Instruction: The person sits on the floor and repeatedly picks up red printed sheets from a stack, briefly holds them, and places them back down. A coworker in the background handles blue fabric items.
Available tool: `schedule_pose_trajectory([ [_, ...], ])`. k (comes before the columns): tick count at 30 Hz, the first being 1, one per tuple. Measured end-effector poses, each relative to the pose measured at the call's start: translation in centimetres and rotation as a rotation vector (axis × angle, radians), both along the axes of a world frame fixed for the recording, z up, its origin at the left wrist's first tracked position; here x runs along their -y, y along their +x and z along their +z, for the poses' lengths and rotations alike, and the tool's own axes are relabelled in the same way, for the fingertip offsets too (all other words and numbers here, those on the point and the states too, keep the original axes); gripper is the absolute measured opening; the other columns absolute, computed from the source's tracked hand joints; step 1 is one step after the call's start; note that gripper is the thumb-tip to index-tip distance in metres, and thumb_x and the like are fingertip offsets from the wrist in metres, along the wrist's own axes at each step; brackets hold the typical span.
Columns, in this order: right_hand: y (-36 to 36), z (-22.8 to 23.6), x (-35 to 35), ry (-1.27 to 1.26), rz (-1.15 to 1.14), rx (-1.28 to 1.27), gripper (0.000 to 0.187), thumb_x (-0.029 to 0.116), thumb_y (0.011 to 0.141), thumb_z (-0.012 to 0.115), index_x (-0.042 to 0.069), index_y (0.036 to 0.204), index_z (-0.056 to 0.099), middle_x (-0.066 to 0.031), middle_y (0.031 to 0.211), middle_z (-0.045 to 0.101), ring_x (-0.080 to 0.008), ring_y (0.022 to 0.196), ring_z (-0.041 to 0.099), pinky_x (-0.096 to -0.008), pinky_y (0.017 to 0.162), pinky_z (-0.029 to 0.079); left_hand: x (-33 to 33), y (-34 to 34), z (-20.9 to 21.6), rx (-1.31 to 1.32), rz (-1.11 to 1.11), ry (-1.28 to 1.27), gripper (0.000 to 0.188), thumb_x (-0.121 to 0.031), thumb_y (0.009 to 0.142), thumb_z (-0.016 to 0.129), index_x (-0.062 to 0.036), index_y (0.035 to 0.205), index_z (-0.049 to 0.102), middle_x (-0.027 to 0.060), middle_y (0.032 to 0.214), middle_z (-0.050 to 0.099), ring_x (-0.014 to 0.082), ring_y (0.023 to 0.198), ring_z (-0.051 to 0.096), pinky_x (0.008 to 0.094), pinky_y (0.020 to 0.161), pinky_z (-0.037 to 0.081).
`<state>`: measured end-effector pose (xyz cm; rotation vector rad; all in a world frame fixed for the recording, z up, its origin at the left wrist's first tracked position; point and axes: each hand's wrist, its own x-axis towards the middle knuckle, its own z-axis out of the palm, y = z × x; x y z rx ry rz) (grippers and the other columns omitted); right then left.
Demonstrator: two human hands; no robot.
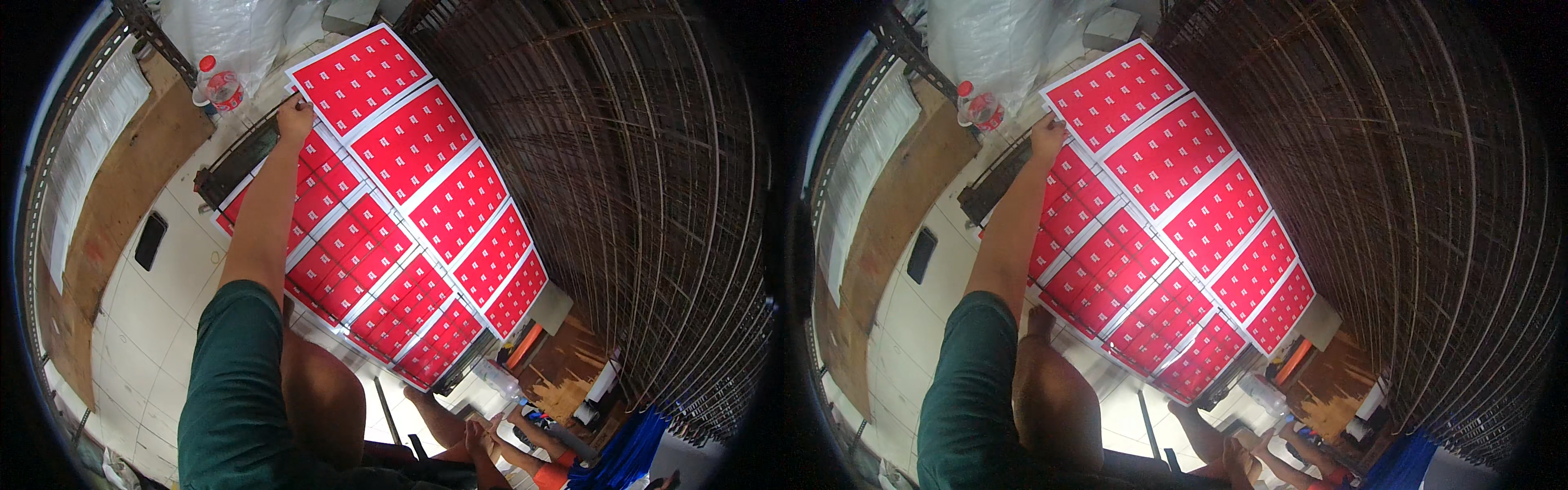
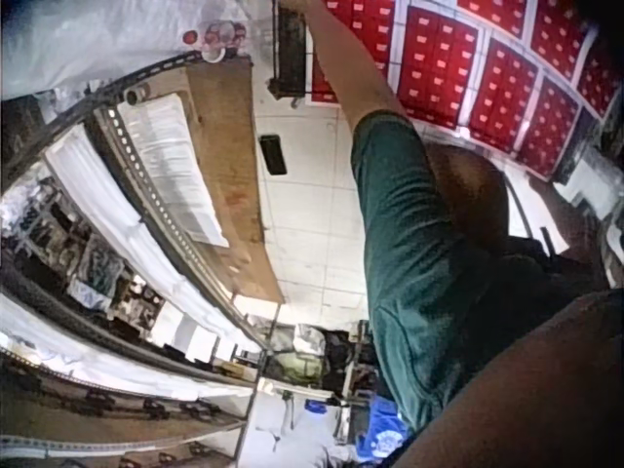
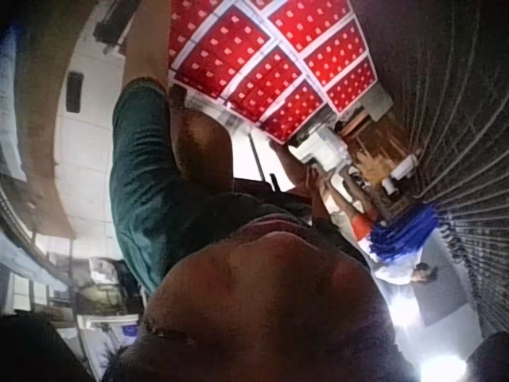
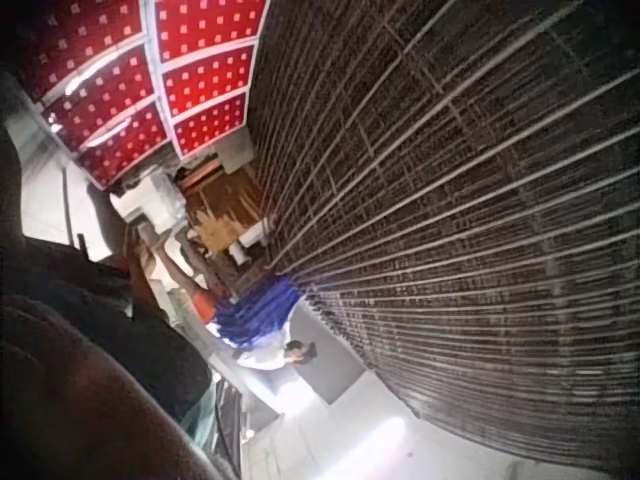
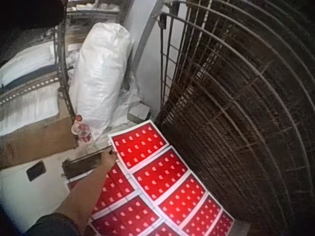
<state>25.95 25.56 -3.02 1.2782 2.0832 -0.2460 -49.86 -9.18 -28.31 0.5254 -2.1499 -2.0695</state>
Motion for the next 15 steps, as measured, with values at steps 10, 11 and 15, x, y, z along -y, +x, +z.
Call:
schedule_pose_trajectory([
  [10, 0.0, -0.2, -0.7, -0.027, -0.003, -0.036, 0.045, 0.046, 0.088, 0.041, 0.004, 0.091, 0.057, -0.0119, 0.074, 0.061, -0.0254, 0.072, 0.058, -0.0382, 0.07, 0.044, 0.7, -1.2, -2.0, 0.018, -0.029, -0.031, 0.026, -0.007, 0.073, 0.058, -0.0079, 0.098, 0.065, 0.0093, 0.065, 0.064, 0.0152, 0.056, 0.062, 0.0298, 0.058, 0.05],
  [11, 0.1, -0.1, -0.5, -0.029, -0.005, -0.041, 0.045, 0.046, 0.088, 0.041, 0.004, 0.09, 0.057, -0.0118, 0.073, 0.061, -0.0252, 0.072, 0.058, -0.0381, 0.07, 0.044, 0.6, -1.2, -2.0, 0.021, -0.037, -0.023, 0.026, -0.008, 0.073, 0.058, -0.0078, 0.099, 0.065, 0.0095, 0.066, 0.064, 0.0152, 0.056, 0.062, 0.0297, 0.058, 0.05],
  [15, 0.3, -0.4, -0.8, -0.048, -0.002, -0.066, 0.046, 0.046, 0.088, 0.041, 0.003, 0.089, 0.057, -0.0115, 0.072, 0.06, -0.0242, 0.07, 0.057, -0.0375, 0.069, 0.043, 0.6, -1.2, -2.3, 0.024, -0.032, -0.083, 0.026, -0.007, 0.074, 0.057, -0.0072, 0.099, 0.065, 0.0086, 0.065, 0.064, 0.0153, 0.058, 0.063, 0.0288, 0.058, 0.05],
])
